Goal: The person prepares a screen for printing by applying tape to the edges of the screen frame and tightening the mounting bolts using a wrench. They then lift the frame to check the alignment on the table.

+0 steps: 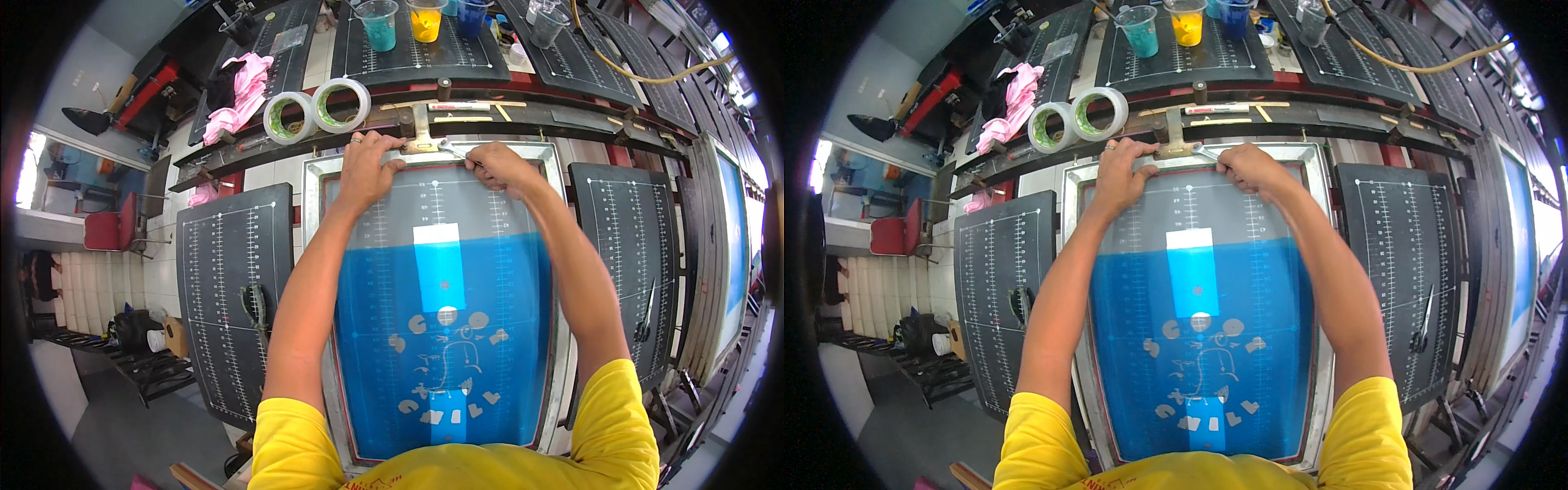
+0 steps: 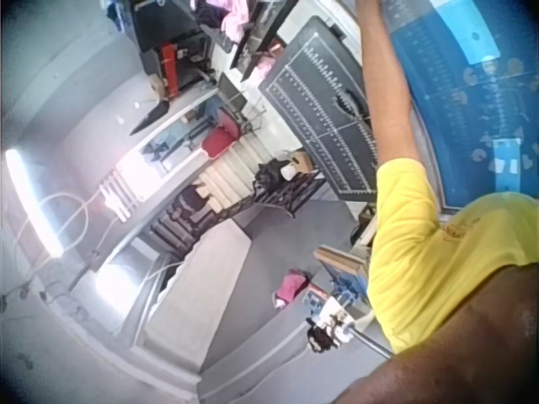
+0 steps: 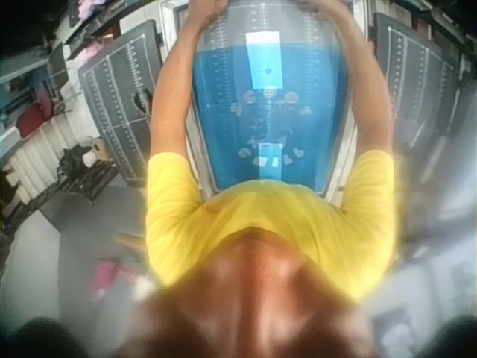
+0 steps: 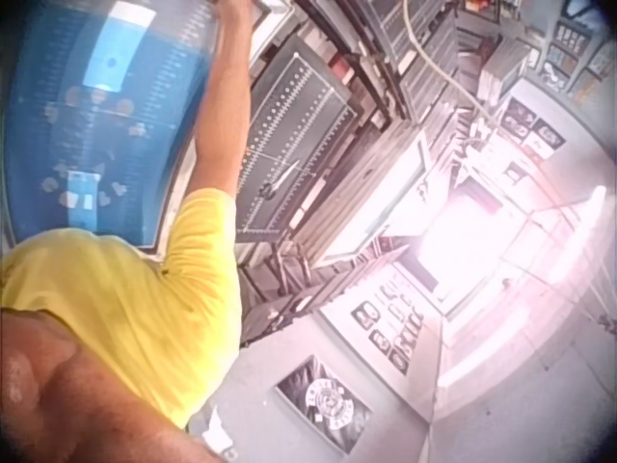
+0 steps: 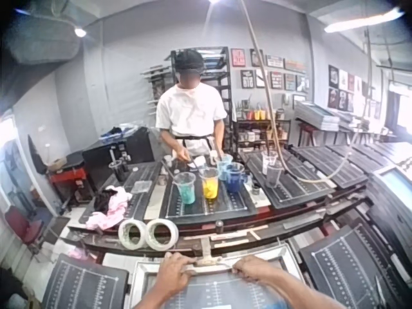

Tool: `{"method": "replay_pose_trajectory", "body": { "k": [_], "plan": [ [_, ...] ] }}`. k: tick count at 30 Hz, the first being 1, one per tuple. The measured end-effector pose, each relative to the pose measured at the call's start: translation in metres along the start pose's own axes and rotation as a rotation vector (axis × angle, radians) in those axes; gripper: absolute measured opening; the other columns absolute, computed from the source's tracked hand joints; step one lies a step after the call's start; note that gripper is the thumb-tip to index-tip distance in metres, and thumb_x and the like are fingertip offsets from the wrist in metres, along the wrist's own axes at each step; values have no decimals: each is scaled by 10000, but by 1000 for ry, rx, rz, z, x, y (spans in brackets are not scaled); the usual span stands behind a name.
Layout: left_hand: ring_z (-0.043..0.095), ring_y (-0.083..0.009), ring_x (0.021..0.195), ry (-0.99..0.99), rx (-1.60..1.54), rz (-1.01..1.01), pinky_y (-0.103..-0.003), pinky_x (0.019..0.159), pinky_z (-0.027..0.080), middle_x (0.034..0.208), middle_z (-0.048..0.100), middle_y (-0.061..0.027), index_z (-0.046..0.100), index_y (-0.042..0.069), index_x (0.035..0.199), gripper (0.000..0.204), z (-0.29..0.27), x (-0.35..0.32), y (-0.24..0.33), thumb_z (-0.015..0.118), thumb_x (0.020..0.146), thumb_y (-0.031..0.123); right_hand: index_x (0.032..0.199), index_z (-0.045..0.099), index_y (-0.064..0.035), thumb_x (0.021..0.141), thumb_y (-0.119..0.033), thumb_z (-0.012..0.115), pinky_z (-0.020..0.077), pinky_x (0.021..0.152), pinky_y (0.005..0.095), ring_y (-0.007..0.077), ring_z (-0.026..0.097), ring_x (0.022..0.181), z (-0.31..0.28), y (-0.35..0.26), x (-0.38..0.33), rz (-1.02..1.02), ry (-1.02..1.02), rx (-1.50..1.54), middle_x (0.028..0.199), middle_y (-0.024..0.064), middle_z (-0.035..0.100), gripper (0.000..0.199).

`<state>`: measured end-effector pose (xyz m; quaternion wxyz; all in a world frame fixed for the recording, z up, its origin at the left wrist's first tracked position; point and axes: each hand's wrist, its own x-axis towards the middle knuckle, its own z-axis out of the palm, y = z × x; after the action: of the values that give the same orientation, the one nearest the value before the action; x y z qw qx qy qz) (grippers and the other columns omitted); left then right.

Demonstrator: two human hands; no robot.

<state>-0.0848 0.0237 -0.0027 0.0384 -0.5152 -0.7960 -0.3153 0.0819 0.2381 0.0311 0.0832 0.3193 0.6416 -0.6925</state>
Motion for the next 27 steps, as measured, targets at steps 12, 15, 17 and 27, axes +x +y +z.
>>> {"method": "replay_pose_trajectory", "body": {
  "k": [12, 15, 17, 27],
  "plan": [
    [504, -304, 962, -3, 6, -23, -413, 838, 385, 996, 595, -61, 702, 150, 1119, 335, 6, 0, -2, 738, 789, 194, 899, 520, -24, 945, -137, 473, 166, 382, 287, 78, 267, 398, 76, 29, -11, -51, 221, 739, 550, -32, 371, 130],
    [505, -303, 950, 21, 11, 10, -412, 825, 385, 985, 596, -61, 704, 150, 1121, 338, 6, -1, -2, 737, 788, 198, 898, 516, -27, 954, -139, 459, 165, 377, 286, 78, 271, 395, 98, 31, -12, -77, 299, 834, 546, -33, 367, 138],
    [506, -302, 944, 27, 9, 9, -413, 821, 385, 980, 597, -60, 705, 151, 1122, 341, 7, -1, -3, 738, 786, 197, 907, 514, -27, 961, -140, 446, 165, 375, 285, 77, 274, 395, 109, 29, -9, -104, 349, 877, 544, -34, 368, 142],
    [519, -303, 933, 45, -16, 44, -420, 821, 400, 984, 611, -60, 701, 150, 1124, 351, 3, 0, -3, 745, 782, 215, 973, 505, -7, 996, -161, 399, 190, 371, 272, 80, 288, 395, 129, 29, -2, -164, 336, 970, 552, -19, 373, 189]
  ]
}}
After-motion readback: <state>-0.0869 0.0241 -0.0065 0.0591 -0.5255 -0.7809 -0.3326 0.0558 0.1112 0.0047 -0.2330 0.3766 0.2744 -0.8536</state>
